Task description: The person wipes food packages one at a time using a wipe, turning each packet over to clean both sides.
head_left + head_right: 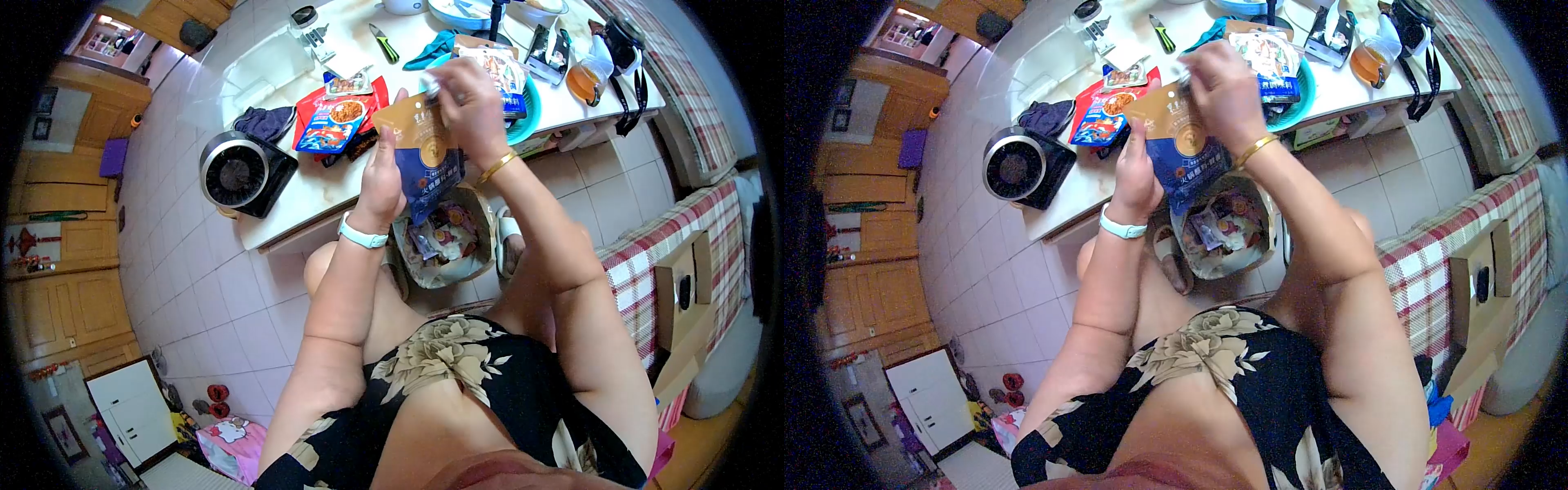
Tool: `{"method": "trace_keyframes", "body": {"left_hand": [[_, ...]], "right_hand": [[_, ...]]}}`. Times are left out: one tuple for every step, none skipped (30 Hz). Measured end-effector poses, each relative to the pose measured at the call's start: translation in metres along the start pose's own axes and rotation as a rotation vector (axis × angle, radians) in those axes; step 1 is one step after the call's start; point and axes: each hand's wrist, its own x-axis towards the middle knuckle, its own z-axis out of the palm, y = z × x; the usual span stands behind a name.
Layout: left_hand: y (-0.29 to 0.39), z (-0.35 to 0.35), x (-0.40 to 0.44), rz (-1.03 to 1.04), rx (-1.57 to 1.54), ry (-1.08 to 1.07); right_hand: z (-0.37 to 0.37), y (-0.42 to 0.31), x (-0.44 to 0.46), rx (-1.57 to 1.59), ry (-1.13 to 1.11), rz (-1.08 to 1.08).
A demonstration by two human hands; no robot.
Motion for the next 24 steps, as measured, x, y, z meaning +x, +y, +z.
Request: {"method": "trace_keyframes", "body": {"left_hand": [[0.002,0.0,0.001,0.001,-0.046,0.007],[0.001,-0.003,0.002,0.001,-0.046,0.004],[-0.002,-0.008,0.002,0.002,-0.058,0.011],[-0.006,-0.012,0.003,0.002,-0.07,0.02],[-0.011,-0.015,0.005,0.015,-0.07,0.098],[-0.011,-0.015,0.006,0.012,-0.07,0.095],[-0.009,-0.016,0.006,0.002,-0.105,0.113],[-0.008,-0.018,0.005,-0.007,-0.14,0.132],[-0.005,-0.019,0.003,-0.015,-0.142,0.117],[0.002,-0.01,0.005,0.044,-0.187,0.083],[0.007,-0.009,0.004,0.051,-0.224,0.11],[0.012,-0.01,0.004,0.059,-0.259,0.136],[0.015,-0.013,0.004,0.061,-0.258,0.135],[0.017,-0.016,0.005,0.056,-0.272,0.132],[0.016,-0.018,0.005,0.053,-0.29,0.13],[0.014,-0.02,0.006,0.056,-0.294,0.131],[0.011,-0.022,0.007,0.035,-0.288,0.13],[0.007,-0.025,0.008,0.013,-0.281,0.128],[0.001,-0.031,0.01,-0.031,-0.314,0.16],[0.001,-0.027,0.01,0.01,-0.154,0.27],[0.005,-0.032,0.009,0.002,-0.194,0.214],[0.01,-0.035,0.008,-0.006,-0.234,0.159],[0.007,-0.033,0.006,0.034,-0.221,0.216],[0.005,-0.03,0.007,0.027,-0.295,0.254]], "right_hand": [[-0.006,0.0,0.004,-0.003,0.047,-0.054],[-0.011,-0.002,0.006,-0.008,0.093,-0.108],[-0.011,-0.01,0.0,0.021,0.039,-0.163],[-0.006,-0.021,-0.009,0.05,-0.017,-0.216],[0.006,-0.025,-0.02,0.109,-0.079,-0.286],[0.015,-0.037,-0.028,0.081,-0.088,-0.342],[0.014,-0.031,-0.027,0.088,-0.1,-0.371],[0.013,-0.022,-0.024,0.097,-0.112,-0.4],[0.009,-0.011,-0.02,0.041,-0.09,-0.341],[0.004,0.003,-0.015,-0.013,-0.068,-0.282],[0.0,0.018,-0.012,-0.08,-0.083,-0.123],[-0.006,0.03,-0.008,-0.077,-0.082,-0.125],[-0.012,0.039,-0.003,-0.112,-0.013,-0.115],[-0.015,0.045,0.0,-0.15,0.055,-0.107],[-0.021,0.025,0.003,-0.115,0.07,-0.128],[-0.022,0.0,-0.001,0.028,0.01,-0.079],[-0.015,-0.012,-0.008,0.047,-0.044,-0.14],[-0.006,-0.021,-0.018,0.064,-0.096,-0.2],[0.005,-0.033,-0.031,0.077,-0.146,-0.251],[0.016,-0.041,-0.044,0.086,-0.194,-0.303],[0.024,-0.044,-0.052,0.12,-0.207,-0.293],[0.027,-0.045,-0.055,0.156,-0.22,-0.282],[0.024,-0.03,-0.046,0.095,-0.256,-0.39],[0.019,-0.023,-0.04,0.025,-0.209,-0.385]]}}
